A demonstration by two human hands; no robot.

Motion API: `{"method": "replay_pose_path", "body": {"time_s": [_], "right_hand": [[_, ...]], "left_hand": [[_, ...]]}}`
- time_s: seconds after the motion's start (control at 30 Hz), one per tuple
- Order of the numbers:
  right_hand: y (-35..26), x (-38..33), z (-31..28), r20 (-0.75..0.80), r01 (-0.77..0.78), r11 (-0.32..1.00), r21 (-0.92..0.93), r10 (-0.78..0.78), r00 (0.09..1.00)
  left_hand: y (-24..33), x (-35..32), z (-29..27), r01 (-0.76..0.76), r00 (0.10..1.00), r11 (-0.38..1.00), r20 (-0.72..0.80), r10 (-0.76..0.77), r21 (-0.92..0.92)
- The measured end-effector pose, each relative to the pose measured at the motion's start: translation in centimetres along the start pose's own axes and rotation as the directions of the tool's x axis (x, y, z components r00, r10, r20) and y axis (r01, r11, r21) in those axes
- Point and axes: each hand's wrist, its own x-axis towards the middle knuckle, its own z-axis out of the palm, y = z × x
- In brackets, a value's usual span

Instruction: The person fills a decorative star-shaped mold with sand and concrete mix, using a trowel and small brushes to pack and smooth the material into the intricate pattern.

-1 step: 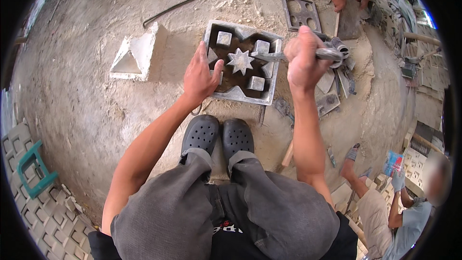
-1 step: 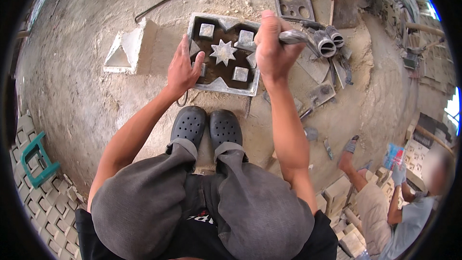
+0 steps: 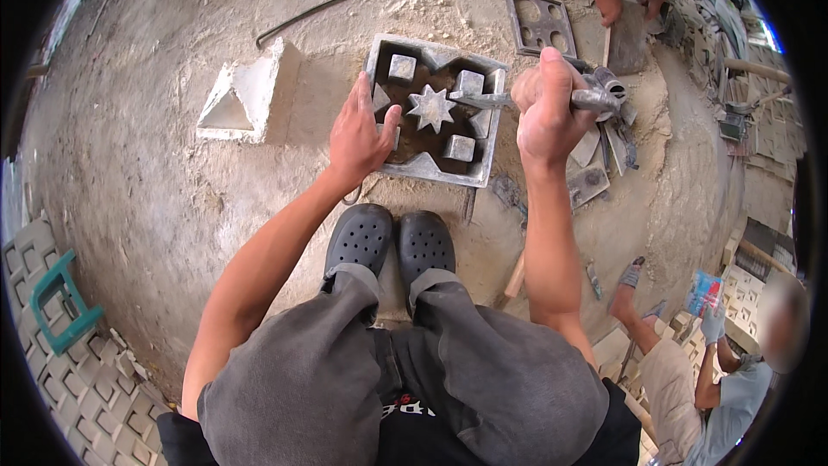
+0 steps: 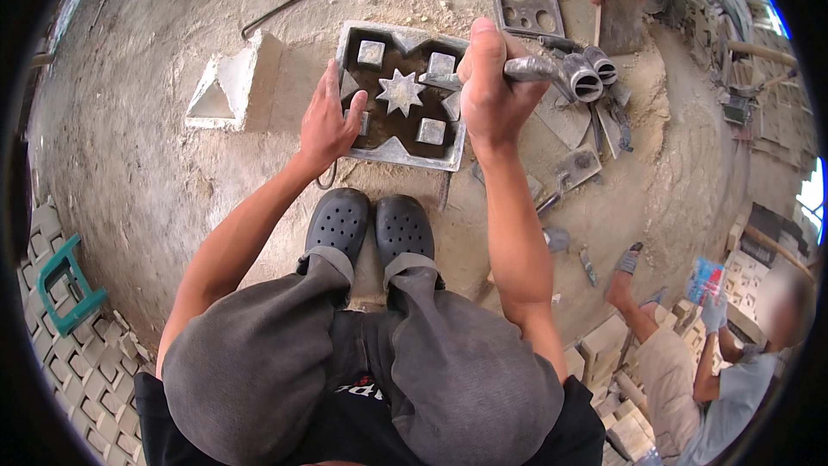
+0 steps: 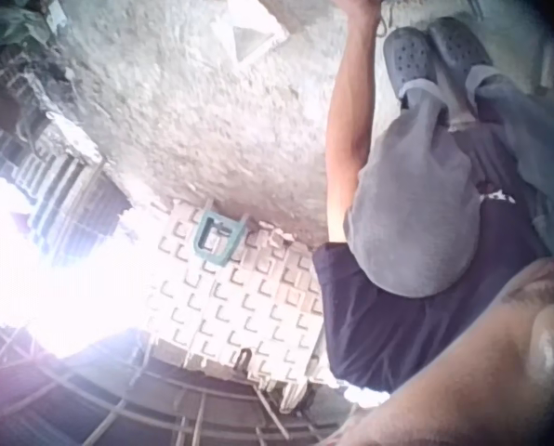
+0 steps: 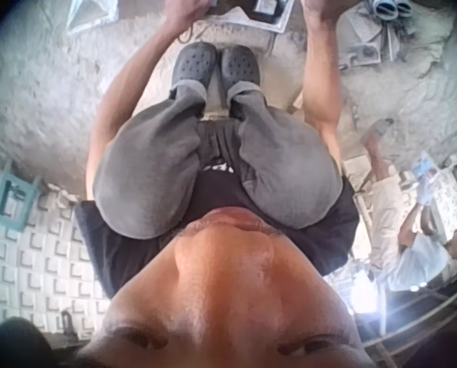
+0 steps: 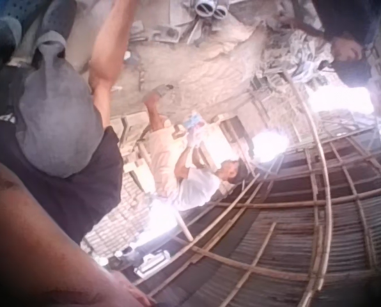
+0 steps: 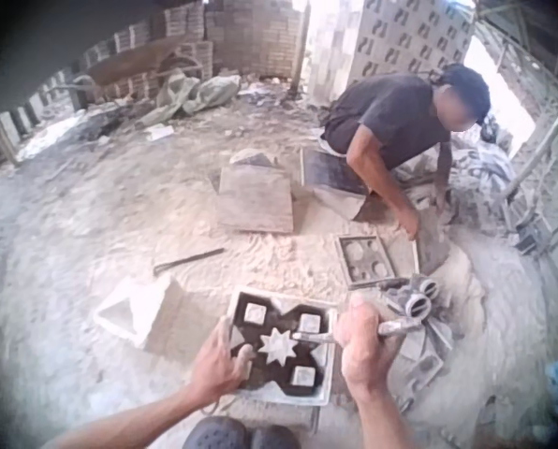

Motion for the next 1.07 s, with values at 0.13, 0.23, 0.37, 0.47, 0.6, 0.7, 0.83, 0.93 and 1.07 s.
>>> {"method": "replay_pose_path", "body": {"time_s": [0.13,0.23,0.37,0.47,0.6,0.7,0.83,0.93,1.07], "right_hand": [[3.8,-0.9,-0.8,0.012,0.018,0.994,-0.112,-0.017,1.000],[2.7,-0.6,-1.5,0.093,0.029,0.997,-0.075,-0.022,0.995],[-2.7,0.9,-1.1,0.144,0.047,0.996,0.082,-0.058,0.988],[-5.2,0.8,-2.0,0.203,-0.029,0.978,0.208,-0.014,0.979],[-1.2,-0.4,-3.2,0.245,-0.068,0.997,0.029,0.059,0.968],[1.5,-0.4,-3.1,0.325,-0.139,0.981,-0.132,0.175,0.930],[-2.1,0.5,-1.2,0.293,-0.135,0.990,-0.025,0.137,0.946],[-2.4,0.3,-1.5,0.334,-0.131,0.991,0.000,0.123,0.934],[2.2,0.5,-3.2,0.455,-0.090,0.982,-0.166,0.157,0.877]], "left_hand": [[0.4,0.3,0.6,-0.019,1.000,1.000,-0.017,0.019,0.001],[0.3,-0.1,0.4,-0.008,1.000,1.000,0.003,0.008,-0.011],[0.3,-0.1,0.0,0.027,0.999,1.000,0.022,-0.027,-0.012],[0.2,0.0,0.0,0.022,1.000,1.000,0.008,-0.022,-0.013],[0.5,0.0,0.4,0.018,1.000,1.000,0.005,-0.018,-0.019],[0.2,0.1,0.7,0.011,1.000,1.000,-0.017,-0.011,-0.007],[-0.3,0.1,0.3,0.022,1.000,1.000,-0.015,-0.022,-0.008],[-0.1,-0.1,0.4,0.022,1.000,1.000,-0.017,-0.022,-0.008],[0.1,0.1,0.7,0.013,1.000,1.000,-0.003,-0.013,-0.019]]}}
